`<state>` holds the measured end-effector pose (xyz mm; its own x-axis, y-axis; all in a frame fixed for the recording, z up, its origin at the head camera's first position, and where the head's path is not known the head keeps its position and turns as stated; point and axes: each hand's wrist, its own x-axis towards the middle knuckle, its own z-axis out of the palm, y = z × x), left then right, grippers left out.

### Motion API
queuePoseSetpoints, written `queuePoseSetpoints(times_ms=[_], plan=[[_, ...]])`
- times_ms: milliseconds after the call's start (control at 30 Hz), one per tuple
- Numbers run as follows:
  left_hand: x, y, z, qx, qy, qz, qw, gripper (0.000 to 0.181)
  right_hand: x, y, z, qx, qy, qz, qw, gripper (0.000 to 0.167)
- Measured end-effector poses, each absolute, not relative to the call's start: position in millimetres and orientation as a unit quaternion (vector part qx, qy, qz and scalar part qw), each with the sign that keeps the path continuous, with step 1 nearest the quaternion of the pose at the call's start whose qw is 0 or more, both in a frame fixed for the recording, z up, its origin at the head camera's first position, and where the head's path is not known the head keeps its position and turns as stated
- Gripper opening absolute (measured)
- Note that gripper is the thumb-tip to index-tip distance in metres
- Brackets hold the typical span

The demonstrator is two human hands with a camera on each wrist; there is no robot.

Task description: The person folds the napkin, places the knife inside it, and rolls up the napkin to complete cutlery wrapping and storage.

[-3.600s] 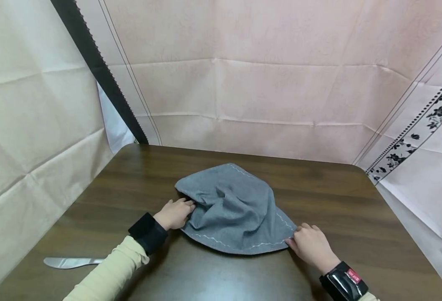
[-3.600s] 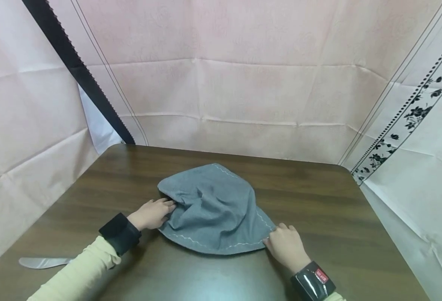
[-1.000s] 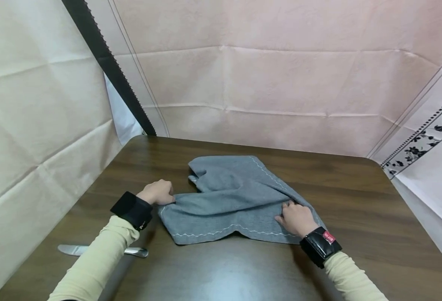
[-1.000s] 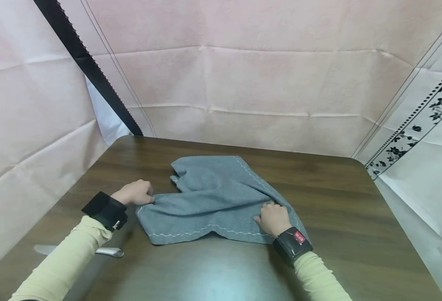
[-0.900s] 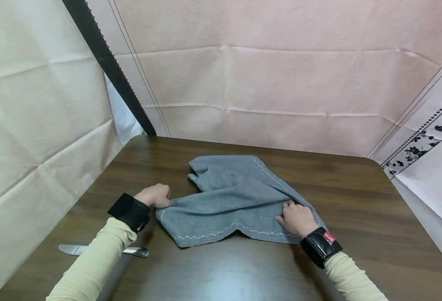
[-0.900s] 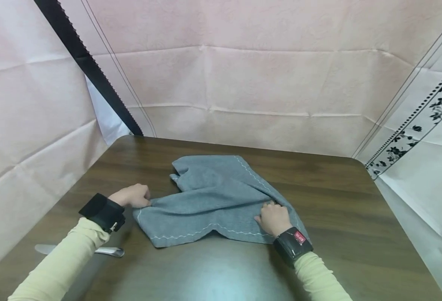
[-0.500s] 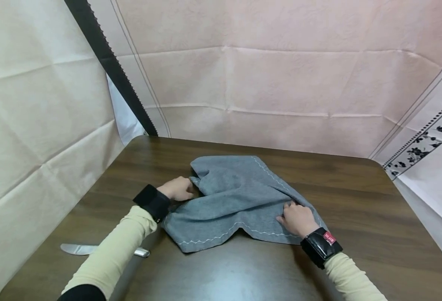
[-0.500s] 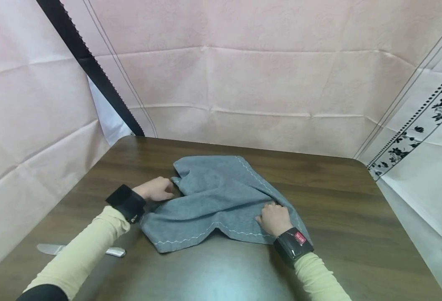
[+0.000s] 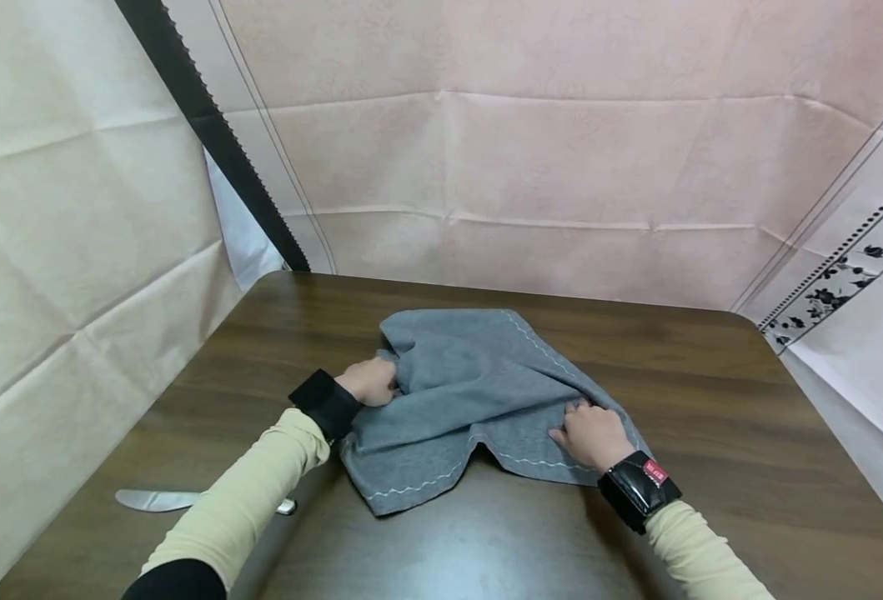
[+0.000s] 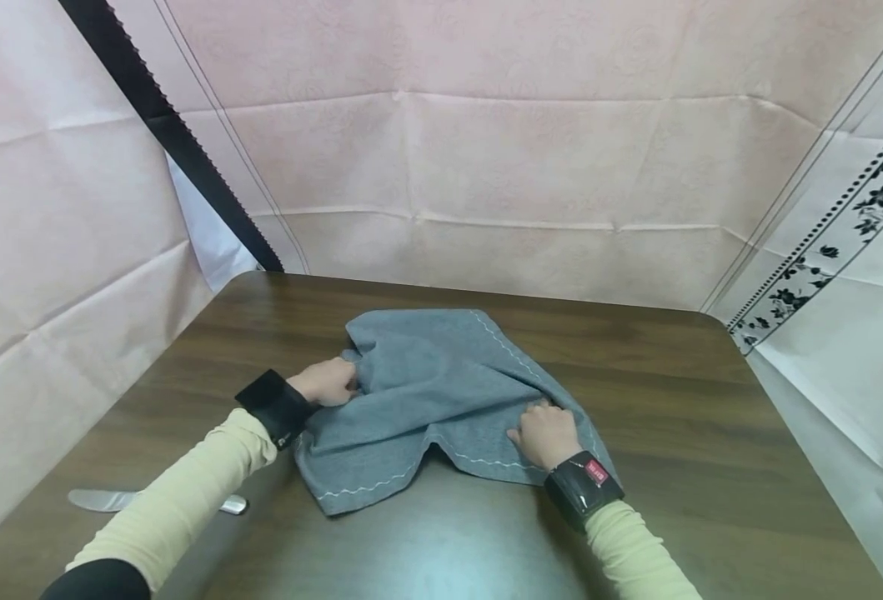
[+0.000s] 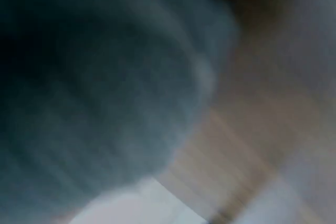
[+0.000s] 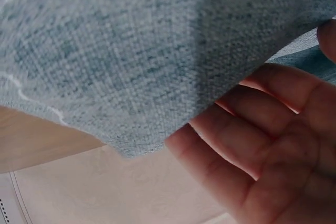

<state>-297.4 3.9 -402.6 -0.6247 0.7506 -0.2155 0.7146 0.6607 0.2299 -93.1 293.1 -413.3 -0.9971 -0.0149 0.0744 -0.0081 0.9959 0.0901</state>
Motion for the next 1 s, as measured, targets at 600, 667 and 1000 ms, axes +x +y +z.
queuePoseSetpoints(times_ms=[600,667,1000], plan=[[-343.4,-56.5,-392.5,0.217,0.972,0.060,0.068,0.017,-90.9,297.0,-408.9,-0.003,-0.999,-0.040,0.017,0.040],[-344.8,-46.6,-391.9,0.234,0.967,0.070,0.068,0.020,-89.9,298.0,-408.3,-0.007,-0.999,-0.037,0.018,0.037],[-345.6,-15.5,-401.5,0.268,0.957,0.058,0.097,0.022,-77.2,298.4,-392.3,-0.007,-1.000,-0.006,-0.004,0.048]])
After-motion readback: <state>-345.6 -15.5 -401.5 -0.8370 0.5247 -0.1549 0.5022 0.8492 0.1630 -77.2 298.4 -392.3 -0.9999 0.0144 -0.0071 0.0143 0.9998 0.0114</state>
